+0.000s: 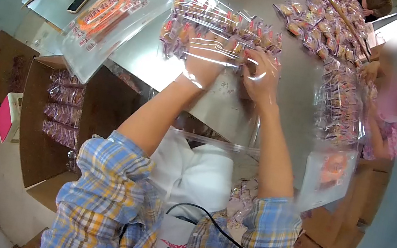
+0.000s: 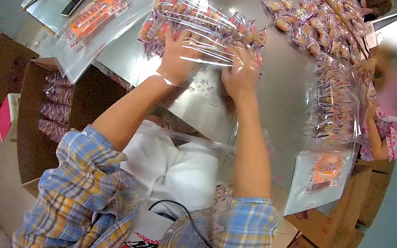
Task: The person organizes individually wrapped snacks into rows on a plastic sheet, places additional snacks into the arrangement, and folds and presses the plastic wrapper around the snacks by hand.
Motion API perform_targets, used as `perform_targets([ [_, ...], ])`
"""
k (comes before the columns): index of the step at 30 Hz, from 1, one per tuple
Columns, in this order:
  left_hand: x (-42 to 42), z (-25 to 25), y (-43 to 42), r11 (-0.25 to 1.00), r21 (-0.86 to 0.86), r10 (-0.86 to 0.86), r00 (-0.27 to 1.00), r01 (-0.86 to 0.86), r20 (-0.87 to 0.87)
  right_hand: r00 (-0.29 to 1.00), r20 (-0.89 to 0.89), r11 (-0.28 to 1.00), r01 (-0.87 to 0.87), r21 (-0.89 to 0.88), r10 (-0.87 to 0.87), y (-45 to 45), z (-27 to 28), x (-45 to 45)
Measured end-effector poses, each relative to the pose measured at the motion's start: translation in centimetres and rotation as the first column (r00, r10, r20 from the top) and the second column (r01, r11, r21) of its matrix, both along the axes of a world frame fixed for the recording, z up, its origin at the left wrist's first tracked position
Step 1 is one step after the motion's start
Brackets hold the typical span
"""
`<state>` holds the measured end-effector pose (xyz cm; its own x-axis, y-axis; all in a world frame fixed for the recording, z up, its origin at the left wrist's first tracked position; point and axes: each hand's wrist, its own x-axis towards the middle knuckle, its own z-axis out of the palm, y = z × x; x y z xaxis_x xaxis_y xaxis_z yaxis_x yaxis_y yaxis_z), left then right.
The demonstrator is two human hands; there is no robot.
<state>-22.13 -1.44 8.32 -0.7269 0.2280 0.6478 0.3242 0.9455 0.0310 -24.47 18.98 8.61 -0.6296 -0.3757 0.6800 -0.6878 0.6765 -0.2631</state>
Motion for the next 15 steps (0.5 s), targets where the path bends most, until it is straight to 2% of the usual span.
perform_targets([
  [3,0.0,0.8,0.2,0.998,-0.063,0.008,0.997,-0.003,0.071,0.990,0.140,0.995,-0.008,0.097,-0.006,0.1,-0.1,-0.2],
  [4,-0.3,0.7,-0.1,0.996,-0.088,-0.007,0.998,0.013,0.062,0.988,0.142,0.994,0.039,0.098,-0.053,-0.8,0.6,0.4],
  [5,0.0,0.6,-1.3,0.986,0.069,-0.161,0.980,0.154,0.114,0.992,0.104,0.987,0.047,0.156,-0.064,-1.6,1.0,0.8],
  [7,0.0,2.7,-1.0,0.992,-0.101,-0.038,0.927,0.082,0.374,0.994,0.035,0.975,0.091,0.203,-0.100,-2.7,0.9,0.9],
  [8,-0.2,2.3,-2.7,0.972,-0.154,-0.122,0.939,0.179,0.320,0.993,0.009,0.974,0.116,0.193,-0.120,-3.3,0.5,0.6],
  [11,-0.3,2.1,-3.5,0.995,-0.060,-0.063,0.966,0.080,0.250,0.983,-0.030,0.968,0.185,0.170,-0.183,-4.1,-0.3,0.5],
  [14,-0.8,0.2,-4.0,0.986,-0.163,-0.005,0.987,0.031,0.158,0.979,-0.081,0.973,0.195,0.125,-0.186,-4.4,-0.4,0.3],
  [15,-0.6,0.5,-3.8,0.991,-0.131,-0.001,0.990,0.019,0.138,0.976,-0.108,0.972,0.202,0.117,-0.190,-4.3,-0.5,0.2],
])
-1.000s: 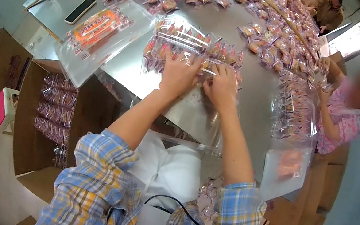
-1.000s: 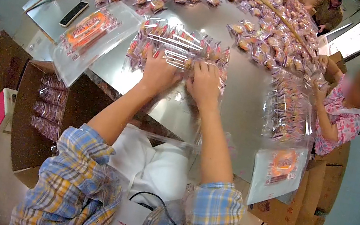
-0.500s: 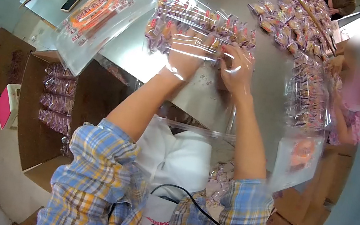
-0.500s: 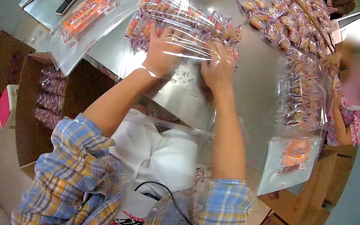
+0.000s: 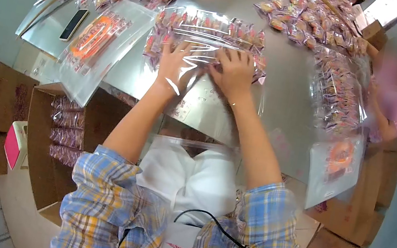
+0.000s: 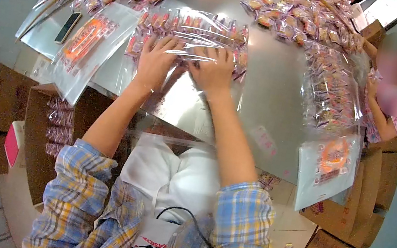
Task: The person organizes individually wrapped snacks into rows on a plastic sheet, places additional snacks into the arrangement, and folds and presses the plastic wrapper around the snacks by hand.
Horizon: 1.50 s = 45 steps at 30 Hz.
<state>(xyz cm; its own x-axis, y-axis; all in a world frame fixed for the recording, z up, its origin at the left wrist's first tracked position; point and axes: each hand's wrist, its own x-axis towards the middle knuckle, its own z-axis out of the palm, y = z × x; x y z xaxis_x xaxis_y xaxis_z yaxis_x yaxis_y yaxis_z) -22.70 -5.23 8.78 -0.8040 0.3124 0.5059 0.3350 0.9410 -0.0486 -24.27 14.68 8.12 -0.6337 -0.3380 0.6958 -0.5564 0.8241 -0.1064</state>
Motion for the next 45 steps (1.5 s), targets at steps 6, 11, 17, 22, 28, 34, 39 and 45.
perform_targets([
  [6,1.1,0.7,1.1,0.996,0.051,0.071,0.997,-0.069,-0.028,0.998,-0.035,0.997,0.056,0.051,-0.054,0.0,-0.7,-0.5],
  [11,0.3,-0.4,0.7,0.989,0.095,0.113,0.993,-0.110,-0.025,0.993,-0.041,0.985,0.117,0.124,-0.113,-0.5,-0.5,-0.6],
  [17,1.1,-0.8,1.1,0.993,0.097,0.074,0.997,-0.070,-0.033,0.986,-0.134,0.987,0.115,0.110,-0.100,-1.7,-1.6,-1.0],
  [22,0.1,-0.2,1.1,0.990,0.138,-0.019,0.996,0.007,0.088,0.996,0.089,0.994,0.007,0.106,-0.016,-1.8,1.0,0.5],
  [28,1.5,1.9,-0.7,0.991,0.003,0.133,0.990,-0.134,0.039,0.993,0.116,0.988,-0.007,0.153,-0.011,0.2,0.2,5.6],
  [34,0.7,-0.8,-2.5,0.991,0.035,0.131,0.991,-0.130,-0.010,0.983,0.007,0.938,0.175,0.298,-0.186,2.0,0.7,4.3],
  [39,-0.6,-1.0,-2.8,0.986,-0.069,0.138,0.975,-0.152,-0.173,0.966,-0.142,0.883,0.255,0.395,-0.216,1.1,0.4,1.8],
  [45,0.1,1.4,0.8,0.977,-0.052,0.202,0.975,-0.207,-0.088,0.951,-0.210,0.823,0.302,0.481,-0.226,2.4,-0.7,0.0],
])
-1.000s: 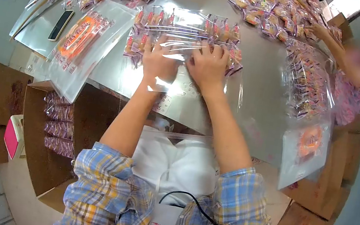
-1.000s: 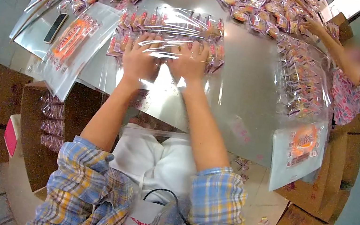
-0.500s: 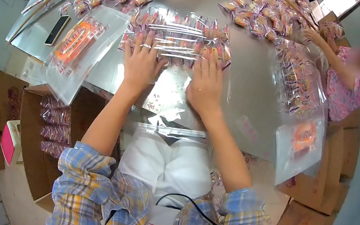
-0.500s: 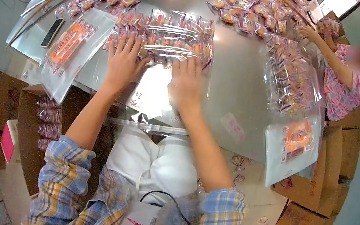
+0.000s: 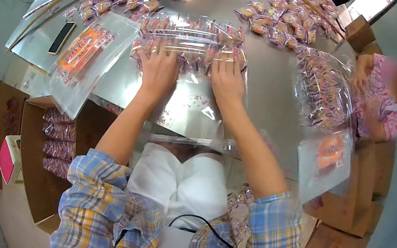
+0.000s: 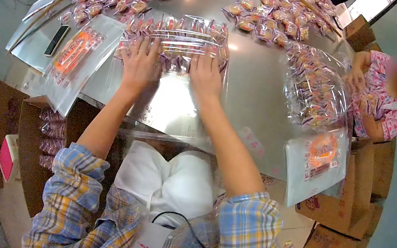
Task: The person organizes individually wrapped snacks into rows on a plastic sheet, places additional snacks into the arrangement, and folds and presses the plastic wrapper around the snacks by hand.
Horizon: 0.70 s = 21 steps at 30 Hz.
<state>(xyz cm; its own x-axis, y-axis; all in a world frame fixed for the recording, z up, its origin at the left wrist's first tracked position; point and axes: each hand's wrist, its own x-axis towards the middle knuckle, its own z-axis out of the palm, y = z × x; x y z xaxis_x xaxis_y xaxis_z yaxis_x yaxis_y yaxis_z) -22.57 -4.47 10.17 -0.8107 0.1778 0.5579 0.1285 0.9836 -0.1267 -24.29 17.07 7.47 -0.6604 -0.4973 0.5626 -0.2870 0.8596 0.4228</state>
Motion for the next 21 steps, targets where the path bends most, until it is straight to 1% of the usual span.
perform_targets([
  [1,0.3,0.8,0.5,1.000,0.007,-0.021,1.000,0.021,-0.011,1.000,-0.004,1.000,0.010,0.029,-0.010,0.2,-0.4,-0.2],
  [2,-0.5,-0.6,0.3,0.993,0.021,-0.114,0.993,0.115,-0.030,1.000,-0.008,0.998,0.020,0.058,-0.019,0.4,-0.8,-0.5],
  [5,-2.2,-1.7,1.8,0.922,0.103,-0.373,0.927,0.373,-0.018,0.998,0.033,0.990,0.041,0.137,-0.046,0.4,-0.8,-1.4],
  [6,-2.1,-1.1,2.6,0.895,0.160,-0.424,0.906,0.416,0.017,0.997,0.057,0.986,0.045,0.161,-0.055,0.4,-0.9,-1.6],
  [7,-2.0,-0.8,3.6,0.907,0.141,-0.398,0.917,0.397,-0.028,0.998,0.054,0.988,0.034,0.153,-0.043,0.5,-0.4,-1.3],
  [9,-2.5,-0.3,5.4,0.951,0.119,-0.297,0.950,0.285,0.101,0.999,0.042,0.990,0.011,0.138,-0.017,1.0,0.8,-1.2],
  [10,-3.3,-1.0,6.2,0.952,0.140,-0.282,0.959,0.274,0.039,1.000,0.022,0.995,0.001,0.101,-0.004,1.3,0.8,-1.7],
  [11,-4.7,-2.5,6.6,0.963,0.048,-0.261,0.961,0.266,-0.090,1.000,0.015,0.994,0.014,0.106,-0.016,1.5,0.6,-1.9],
  [13,-5.3,-2.8,7.3,0.965,0.057,-0.250,0.965,0.255,-0.075,0.999,0.004,0.993,0.038,0.110,-0.038,1.6,0.3,-2.2],
  [14,-5.6,-3.0,7.5,0.974,-0.014,-0.226,0.955,0.227,-0.194,1.000,0.016,0.997,0.019,0.081,-0.021,1.6,-0.2,-2.9],
  [15,-5.2,-2.1,8.0,0.987,-0.029,-0.157,0.987,0.155,-0.046,1.000,0.023,0.998,-0.013,0.055,0.012,1.8,-0.6,-3.5],
  [16,-4.7,-0.6,8.6,0.995,-0.055,-0.081,0.992,0.087,0.100,0.999,0.027,0.999,-0.043,0.030,0.042,2.1,-0.8,-4.0],
  [17,-4.5,0.3,8.9,0.996,-0.089,-0.001,0.971,0.023,0.238,0.997,0.027,0.997,-0.073,0.006,0.073,2.4,-0.9,-4.3],
  [18,-4.8,0.1,8.6,0.993,-0.103,-0.054,0.993,0.064,0.101,0.996,0.009,0.996,-0.086,0.018,0.086,2.6,-0.6,-4.3],
  [21,-4.9,-0.1,8.6,0.990,0.055,-0.136,0.971,0.128,0.196,0.982,0.121,0.989,-0.146,0.016,0.143,3.1,0.4,-4.8],
])
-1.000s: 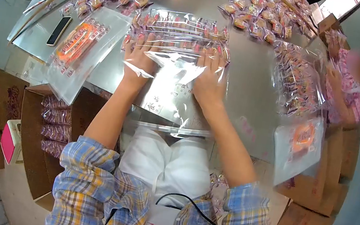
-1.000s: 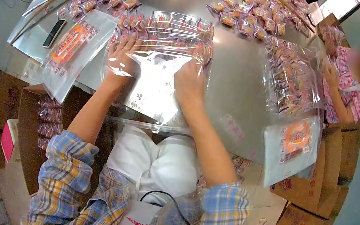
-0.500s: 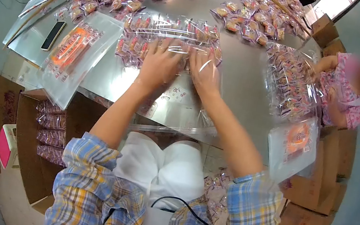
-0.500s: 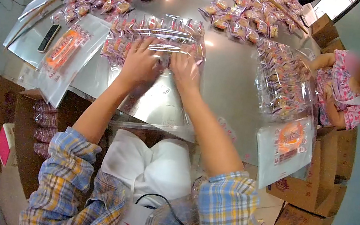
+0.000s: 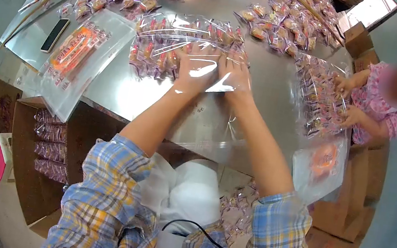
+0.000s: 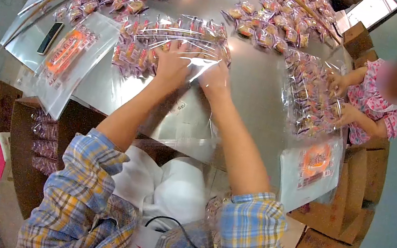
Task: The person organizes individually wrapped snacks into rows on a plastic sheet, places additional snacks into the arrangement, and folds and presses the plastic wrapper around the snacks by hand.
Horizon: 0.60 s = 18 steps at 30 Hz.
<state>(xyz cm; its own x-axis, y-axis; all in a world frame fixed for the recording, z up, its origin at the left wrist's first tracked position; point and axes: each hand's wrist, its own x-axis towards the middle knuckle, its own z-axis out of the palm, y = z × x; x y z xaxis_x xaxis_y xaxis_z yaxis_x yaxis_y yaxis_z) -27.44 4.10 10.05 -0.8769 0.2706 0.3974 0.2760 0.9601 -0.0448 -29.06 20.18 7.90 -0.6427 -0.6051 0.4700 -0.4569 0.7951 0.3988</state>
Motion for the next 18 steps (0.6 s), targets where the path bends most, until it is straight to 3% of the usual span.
perform_targets([
  [2,-1.0,-1.4,0.9,0.995,0.096,0.056,0.984,-0.040,-0.168,0.990,-0.088,0.983,0.122,0.137,-0.111,-0.2,-0.3,0.4],
  [4,-1.3,-2.0,1.5,0.991,0.113,0.092,0.977,-0.071,-0.191,0.984,-0.117,0.965,0.157,0.210,-0.135,-0.3,0.9,0.9],
  [5,-1.5,-2.1,1.8,0.987,0.153,0.080,0.972,-0.047,-0.220,0.990,-0.120,0.977,0.099,0.188,-0.077,0.1,0.8,0.8],
  [7,-1.9,-1.8,1.8,0.974,0.228,0.067,0.956,0.000,-0.285,0.993,0.001,0.979,0.118,0.168,-0.120,-0.2,0.9,0.5],
  [8,-1.7,-1.8,1.8,0.981,0.189,0.088,0.974,-0.048,-0.207,0.989,0.056,0.979,0.125,0.162,-0.135,-0.2,1.2,0.1],
  [10,-1.7,-2.6,1.8,0.977,0.209,0.108,0.951,-0.047,-0.290,0.990,0.006,0.980,0.135,0.143,-0.138,-0.3,0.8,-0.4],
  [12,-2.2,-3.4,1.2,0.947,0.297,0.039,0.878,0.120,-0.478,0.988,-0.041,0.981,0.156,0.117,-0.152,-0.3,0.7,-1.1],
  [14,-1.1,-2.8,1.2,0.954,0.299,0.062,0.952,0.033,-0.301,0.980,-0.066,0.978,0.191,0.083,-0.185,-0.6,0.3,-1.1],
  [18,-0.9,-1.9,1.0,0.956,0.288,0.092,0.988,-0.051,-0.128,0.977,0.173,0.967,0.156,-0.199,-0.122,-1.2,0.8,-0.9],
])
